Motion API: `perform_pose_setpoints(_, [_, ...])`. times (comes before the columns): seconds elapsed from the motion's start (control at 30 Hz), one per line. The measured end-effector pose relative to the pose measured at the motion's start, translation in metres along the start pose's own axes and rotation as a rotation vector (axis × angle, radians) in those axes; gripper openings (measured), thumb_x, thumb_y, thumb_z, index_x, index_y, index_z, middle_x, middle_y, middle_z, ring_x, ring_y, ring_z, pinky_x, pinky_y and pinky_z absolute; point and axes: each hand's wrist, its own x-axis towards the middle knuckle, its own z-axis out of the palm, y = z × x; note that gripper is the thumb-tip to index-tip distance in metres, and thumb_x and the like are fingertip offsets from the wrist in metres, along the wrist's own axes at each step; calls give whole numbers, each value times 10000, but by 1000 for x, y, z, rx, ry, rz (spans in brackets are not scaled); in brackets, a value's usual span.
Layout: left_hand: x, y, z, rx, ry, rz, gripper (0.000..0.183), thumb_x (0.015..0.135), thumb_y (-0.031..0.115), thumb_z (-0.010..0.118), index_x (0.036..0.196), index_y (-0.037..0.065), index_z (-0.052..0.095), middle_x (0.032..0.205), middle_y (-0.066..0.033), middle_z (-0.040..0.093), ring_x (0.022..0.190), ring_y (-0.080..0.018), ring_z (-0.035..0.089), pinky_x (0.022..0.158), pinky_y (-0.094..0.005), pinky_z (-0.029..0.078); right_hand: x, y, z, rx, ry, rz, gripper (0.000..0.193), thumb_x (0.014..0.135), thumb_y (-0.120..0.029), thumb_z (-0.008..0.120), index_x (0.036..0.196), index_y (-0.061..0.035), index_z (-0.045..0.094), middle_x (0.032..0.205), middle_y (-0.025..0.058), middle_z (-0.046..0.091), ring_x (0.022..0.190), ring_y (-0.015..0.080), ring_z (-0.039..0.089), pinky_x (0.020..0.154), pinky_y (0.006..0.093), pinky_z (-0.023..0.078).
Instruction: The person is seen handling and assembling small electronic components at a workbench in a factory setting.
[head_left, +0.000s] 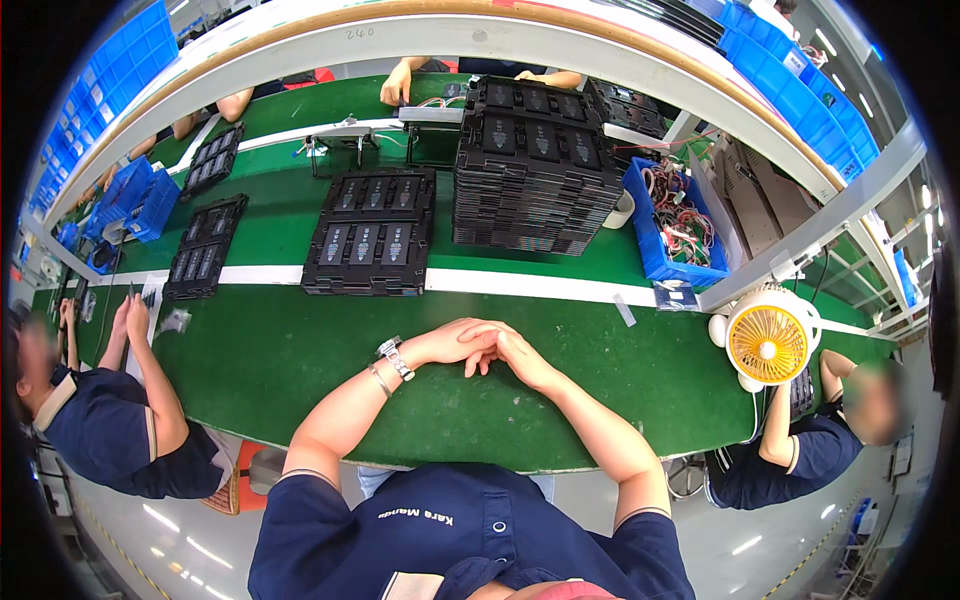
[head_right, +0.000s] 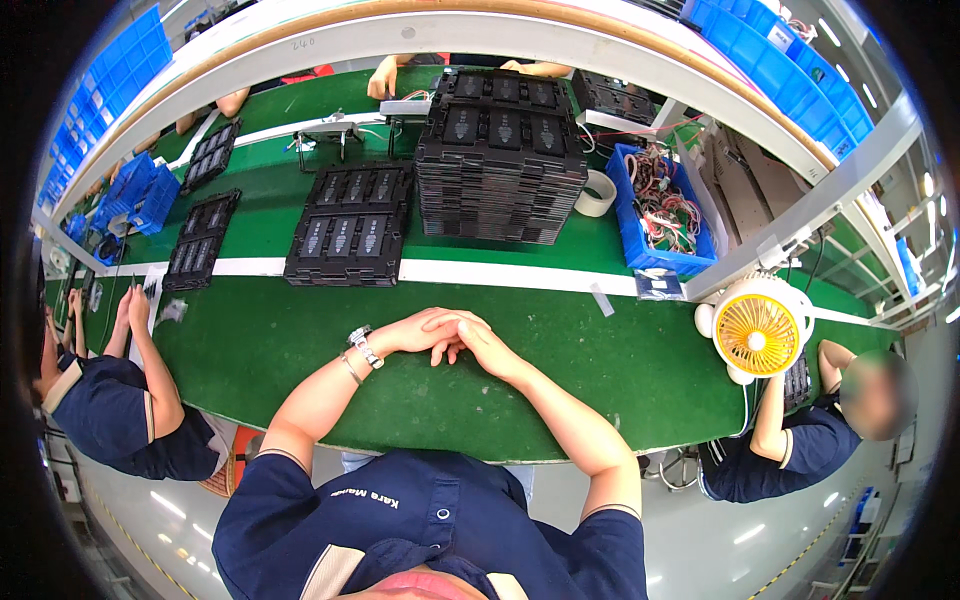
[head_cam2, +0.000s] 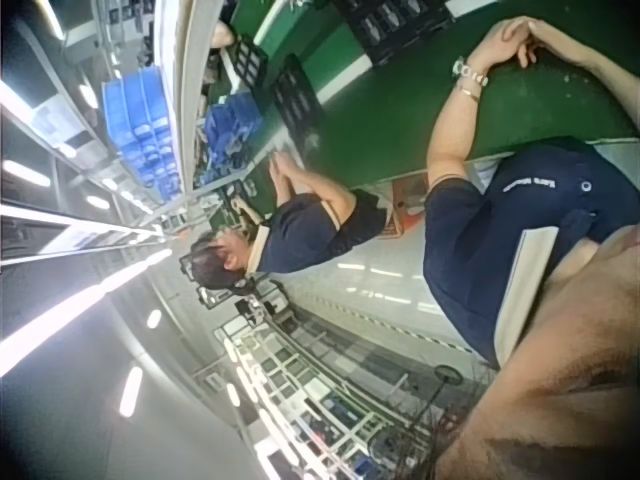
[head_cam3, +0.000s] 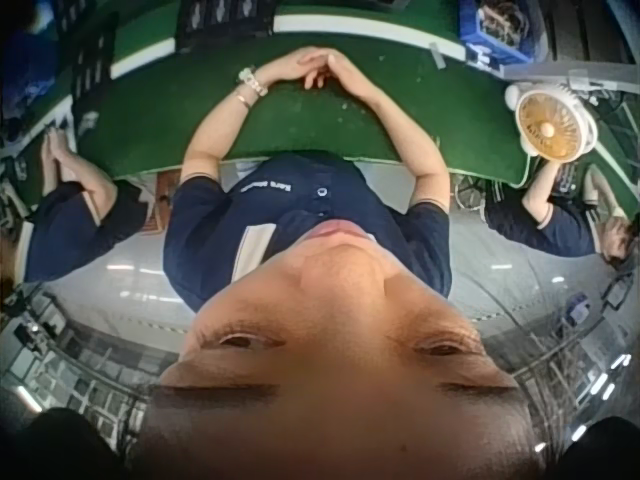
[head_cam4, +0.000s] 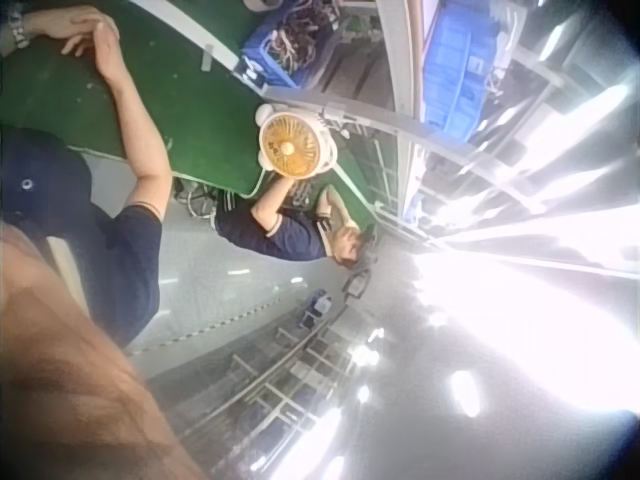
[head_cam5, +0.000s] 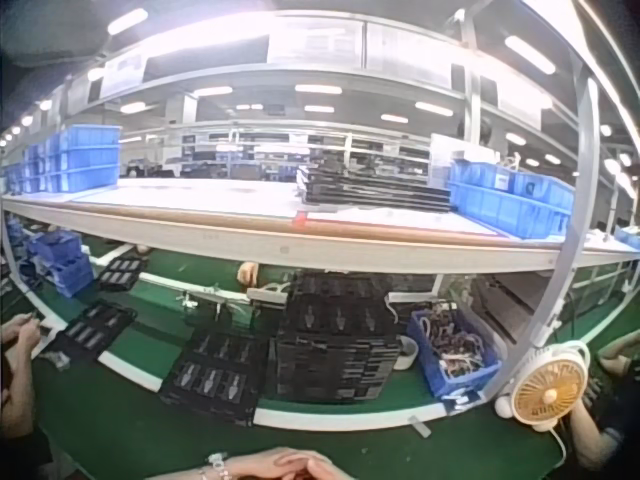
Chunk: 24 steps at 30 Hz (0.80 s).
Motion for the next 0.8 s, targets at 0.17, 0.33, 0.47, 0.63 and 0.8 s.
perform_pose_setpoints(0.17, [1, -1, 0, 5, 7, -4, 524, 1075, 455, 393, 1296, 15, 574, 722, -74, 660, 645, -153, 678, 686, -289, 546, -1, 0, 1, 4, 10, -3, 662, 1028, -610, 383, 1241, -24, 604, 1249, 109, 589, 858, 194, 679, 701, 271, 504])
perform_pose_setpoints(0.33, [1, 0, 1, -3, 2, -7, 549, 1072, 481, 388, 1278, 8, 578, 727, -73, 654, 660, -155, 679, 696, -297, 546, -2, 0, 0, 2, 7, 1, 658, 1030, -607, 381, 1240, -24, 603, 1275, 106, 578, 858, 196, 679, 702, 273, 505])
perform_pose_setpoints(0.47, [1, -1, 1, 1, -4, 25, 573, 1069, 501, 381, 1264, -1, 578, 723, -72, 653, 667, -154, 683, 693, -292, 546, -2, 1, -1, 2, 12, 12, 671, 1020, -623, 390, 1241, -25, 599, 1202, 115, 612, 854, 194, 679, 700, 271, 501])
perform_pose_setpoints(0.63, [1, -1, 0, 16, -16, 10, 582, 1066, 515, 377, 1220, -5, 588, 711, -72, 652, 670, -154, 685, 690, -290, 545, -1, -2, 2, 7, 29, 7, 693, 1007, -646, 395, 1244, -26, 596, 1060, 121, 653, 848, 189, 679, 700, 268, 498])
perform_pose_setpoints(0.8, [-1, -7, -3, 22, -13, -46, 571, 1067, 509, 374, 1196, -2, 595, 659, -66, 652, 667, -151, 687, 686, -289, 543, 1, -2, 5, 1, 32, 0, 683, 1018, -632, 378, 1245, -26, 596, 1016, 112, 658, 850, 190, 680, 703, 269, 499])
